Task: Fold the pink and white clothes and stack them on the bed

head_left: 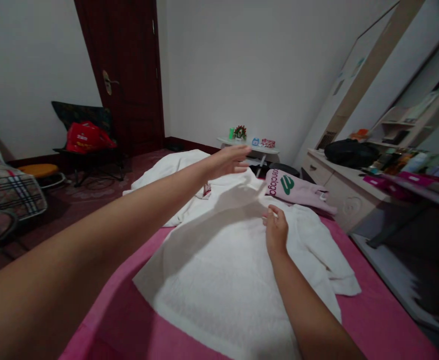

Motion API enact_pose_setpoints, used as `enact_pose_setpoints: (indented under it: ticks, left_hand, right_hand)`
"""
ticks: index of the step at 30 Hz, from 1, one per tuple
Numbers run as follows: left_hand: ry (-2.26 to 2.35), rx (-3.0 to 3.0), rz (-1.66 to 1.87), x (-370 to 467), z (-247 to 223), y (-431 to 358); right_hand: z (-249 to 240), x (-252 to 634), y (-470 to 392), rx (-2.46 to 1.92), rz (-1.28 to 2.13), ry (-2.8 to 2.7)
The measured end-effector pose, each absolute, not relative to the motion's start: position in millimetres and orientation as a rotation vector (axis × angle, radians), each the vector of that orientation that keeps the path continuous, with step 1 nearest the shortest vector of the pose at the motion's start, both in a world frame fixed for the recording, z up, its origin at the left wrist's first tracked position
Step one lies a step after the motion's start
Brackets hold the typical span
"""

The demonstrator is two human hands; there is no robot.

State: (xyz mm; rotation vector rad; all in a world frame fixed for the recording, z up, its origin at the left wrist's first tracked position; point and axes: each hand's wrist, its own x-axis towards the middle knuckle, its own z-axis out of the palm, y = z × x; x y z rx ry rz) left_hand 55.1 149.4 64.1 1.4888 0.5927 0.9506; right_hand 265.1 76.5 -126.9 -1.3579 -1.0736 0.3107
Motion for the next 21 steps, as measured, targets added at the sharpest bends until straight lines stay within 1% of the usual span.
enact_pose_setpoints:
  ticks: [2,6,8,11,16,19,21]
  left_hand:
    - [0.563,1.667,0.837,63,49,128]
    - [0.88,2.118,0.677,37,-8,99]
    - [1.046,2.305,0.622,13,-36,90]
    - [1.198,2.528,0.597,-18,-64,77]
    - [1.41,2.71,0.524,-47,-78,51]
    - [1.638,2.626,0.429,-59,-77,39]
    - [1.737,2.521,0.33,-68,-75,33]
  right_hand:
    - [-125,271,75,-1.311,0.357,-0.905]
    - [-128,280,78,-1.338,0.488,-0.757]
    - [-131,281,80,-1.439,0.477,-0.822]
    - [-130,276,80,-1.649,0.353,-1.022]
    - [-119,255,69,-1.943,0.143,-1.373]
    - [-113,245,64,-2.03,0.004,-1.532]
    - [-110,243,67,-2.091,0.0,-1.565]
